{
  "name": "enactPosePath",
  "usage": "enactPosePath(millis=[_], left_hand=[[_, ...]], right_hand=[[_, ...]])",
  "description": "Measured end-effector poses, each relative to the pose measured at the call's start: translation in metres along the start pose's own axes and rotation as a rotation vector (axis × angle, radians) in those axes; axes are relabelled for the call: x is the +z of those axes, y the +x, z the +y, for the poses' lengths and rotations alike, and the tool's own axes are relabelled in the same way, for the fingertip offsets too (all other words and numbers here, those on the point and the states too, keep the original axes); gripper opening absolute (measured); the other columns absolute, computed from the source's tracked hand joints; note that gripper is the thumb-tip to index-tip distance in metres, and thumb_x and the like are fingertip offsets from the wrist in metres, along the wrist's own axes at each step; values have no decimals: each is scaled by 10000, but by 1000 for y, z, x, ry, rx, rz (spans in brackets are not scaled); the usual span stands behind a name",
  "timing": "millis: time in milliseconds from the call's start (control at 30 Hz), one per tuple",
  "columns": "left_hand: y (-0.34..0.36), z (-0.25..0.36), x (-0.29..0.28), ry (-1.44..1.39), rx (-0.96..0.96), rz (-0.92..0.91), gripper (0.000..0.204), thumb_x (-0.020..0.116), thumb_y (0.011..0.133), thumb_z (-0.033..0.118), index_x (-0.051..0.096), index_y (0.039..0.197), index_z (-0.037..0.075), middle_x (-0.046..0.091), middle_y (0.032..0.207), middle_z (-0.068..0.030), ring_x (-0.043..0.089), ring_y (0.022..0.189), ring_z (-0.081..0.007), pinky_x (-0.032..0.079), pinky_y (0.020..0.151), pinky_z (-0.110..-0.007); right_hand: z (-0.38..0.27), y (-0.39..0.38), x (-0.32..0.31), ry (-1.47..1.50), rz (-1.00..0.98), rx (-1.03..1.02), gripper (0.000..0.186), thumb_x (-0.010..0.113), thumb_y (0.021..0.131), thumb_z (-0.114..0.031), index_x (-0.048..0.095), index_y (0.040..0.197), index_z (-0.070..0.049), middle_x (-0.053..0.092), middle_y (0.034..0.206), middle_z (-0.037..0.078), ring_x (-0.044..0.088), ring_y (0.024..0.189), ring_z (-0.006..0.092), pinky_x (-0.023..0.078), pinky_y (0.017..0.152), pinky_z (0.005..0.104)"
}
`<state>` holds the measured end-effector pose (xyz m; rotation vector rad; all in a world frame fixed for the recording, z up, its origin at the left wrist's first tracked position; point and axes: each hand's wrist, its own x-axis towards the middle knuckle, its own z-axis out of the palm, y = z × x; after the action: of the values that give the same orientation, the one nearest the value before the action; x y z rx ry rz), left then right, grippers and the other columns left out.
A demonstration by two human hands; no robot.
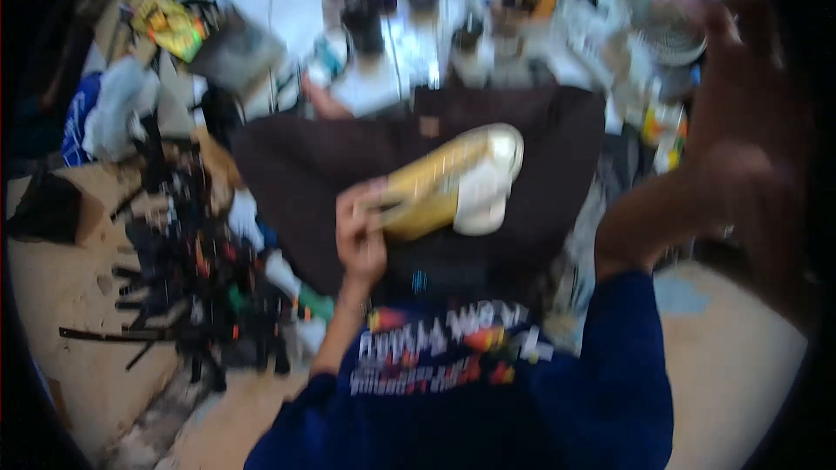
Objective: Relacing a high-top sneaker and inspecting its interior for repair.
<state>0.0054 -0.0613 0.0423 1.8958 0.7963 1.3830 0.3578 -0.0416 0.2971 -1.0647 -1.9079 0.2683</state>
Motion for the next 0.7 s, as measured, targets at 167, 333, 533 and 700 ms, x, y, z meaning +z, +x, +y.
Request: enactPosePath(millis=[167, 333, 533, 700], left_hand=[[11, 4, -30, -178, -137, -284, 153, 654, 823, 91, 588, 942, 21, 585, 1156, -259, 606, 1113, -401, 489, 954, -464], [54, 32, -34, 57, -225, -432, 295, 674, 742, 68, 686, 1035, 35, 626, 1171, -173, 624, 1061, -318, 494, 921, -395], [81, 63, -26, 464, -317, -696, 490, 558, 795, -9, 563, 1285, -15, 563, 1343, -184, 584, 1123, -366, 447, 993, -434], [70, 65, -28, 452, -372, -606, 652, 550, 776, 0, 438, 1417, -16, 450, 1452, -191, 514, 1230, -394, 414, 1053, -429]], right_hand=[[14, -50, 129, 166, -386, 266, 346, 752, 809, -273, 675, 982, 17, 637, 1018, 107, 607, 875, 242, 494, 761, 336], [18, -121, 177, 95, -671, 513, 296, 542, 971, -297, 682, 980, -36, 619, 1007, 119, 551, 977, 306, 435, 885, 420], [8, -124, 186, 48, -528, 380, 252, 561, 954, -264, 655, 979, -31, 626, 969, 121, 552, 972, 297, 436, 874, 422], [20, -121, 200, -19, -426, 375, 237, 603, 921, -269, 643, 950, -37, 661, 882, 140, 617, 909, 308, 476, 836, 419]])
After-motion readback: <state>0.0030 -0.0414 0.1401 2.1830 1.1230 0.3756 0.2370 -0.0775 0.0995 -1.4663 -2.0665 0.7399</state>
